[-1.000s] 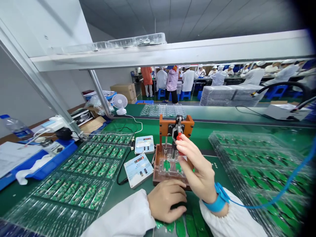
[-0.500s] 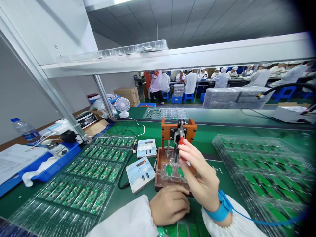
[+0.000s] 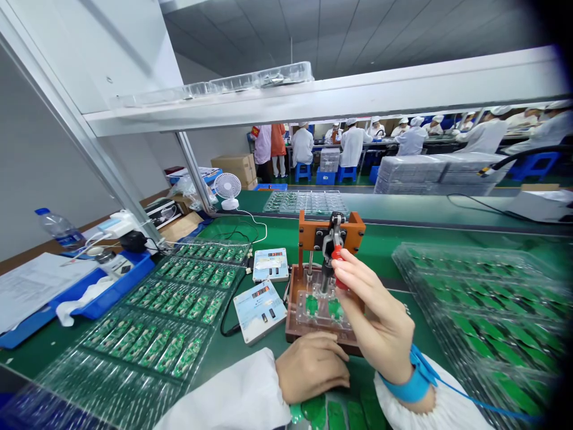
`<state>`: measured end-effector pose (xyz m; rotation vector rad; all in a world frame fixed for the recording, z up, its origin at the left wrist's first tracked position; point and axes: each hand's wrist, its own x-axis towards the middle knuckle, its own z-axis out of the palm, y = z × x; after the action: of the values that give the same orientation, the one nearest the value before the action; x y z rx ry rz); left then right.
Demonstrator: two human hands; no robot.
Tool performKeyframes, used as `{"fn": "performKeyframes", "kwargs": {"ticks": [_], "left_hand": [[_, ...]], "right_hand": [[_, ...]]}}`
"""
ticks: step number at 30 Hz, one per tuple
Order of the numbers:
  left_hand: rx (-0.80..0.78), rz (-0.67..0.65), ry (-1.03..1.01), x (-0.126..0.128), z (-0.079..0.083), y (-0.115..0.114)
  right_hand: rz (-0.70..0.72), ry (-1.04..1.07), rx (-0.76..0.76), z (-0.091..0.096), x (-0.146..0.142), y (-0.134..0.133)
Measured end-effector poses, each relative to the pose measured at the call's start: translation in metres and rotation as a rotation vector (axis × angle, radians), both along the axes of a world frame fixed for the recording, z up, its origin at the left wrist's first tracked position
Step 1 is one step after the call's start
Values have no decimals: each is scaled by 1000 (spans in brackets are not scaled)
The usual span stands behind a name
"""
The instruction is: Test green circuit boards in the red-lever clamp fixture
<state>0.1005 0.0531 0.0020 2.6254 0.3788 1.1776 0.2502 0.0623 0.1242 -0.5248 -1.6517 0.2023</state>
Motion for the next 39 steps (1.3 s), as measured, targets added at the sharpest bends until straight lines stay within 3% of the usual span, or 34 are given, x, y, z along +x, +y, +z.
{"fn": "performKeyframes", "kwargs": {"ticks": [7, 14, 20, 22, 25, 27, 29, 32, 39], "left_hand": [[-34, 91, -192, 0, 12, -6], [108, 60, -258, -2, 16, -6], [33, 168, -333, -21, 20, -5], [-141, 216, -455, -27, 23, -2], [-667, 279, -810, -35, 33, 11], [-993, 228, -1031, -41, 43, 22], [-1213, 165, -1192, -47, 50, 31], [-1364, 114, -1317, -53, 52, 38], [-1381, 74, -1332, -51, 46, 37]], "right_hand": [[11, 6, -14, 0, -1, 0], [6, 7, -12, 0, -1, 0], [7, 5, -12, 2, -2, 0], [10, 11, -16, 1, -3, 0], [10, 10, -27, -1, -3, 0], [15, 12, -26, -1, -3, 0], [20, 15, -19, -1, -3, 0], [19, 20, -18, 0, -4, 0], [-1, 29, -21, -3, -4, 0]]}}
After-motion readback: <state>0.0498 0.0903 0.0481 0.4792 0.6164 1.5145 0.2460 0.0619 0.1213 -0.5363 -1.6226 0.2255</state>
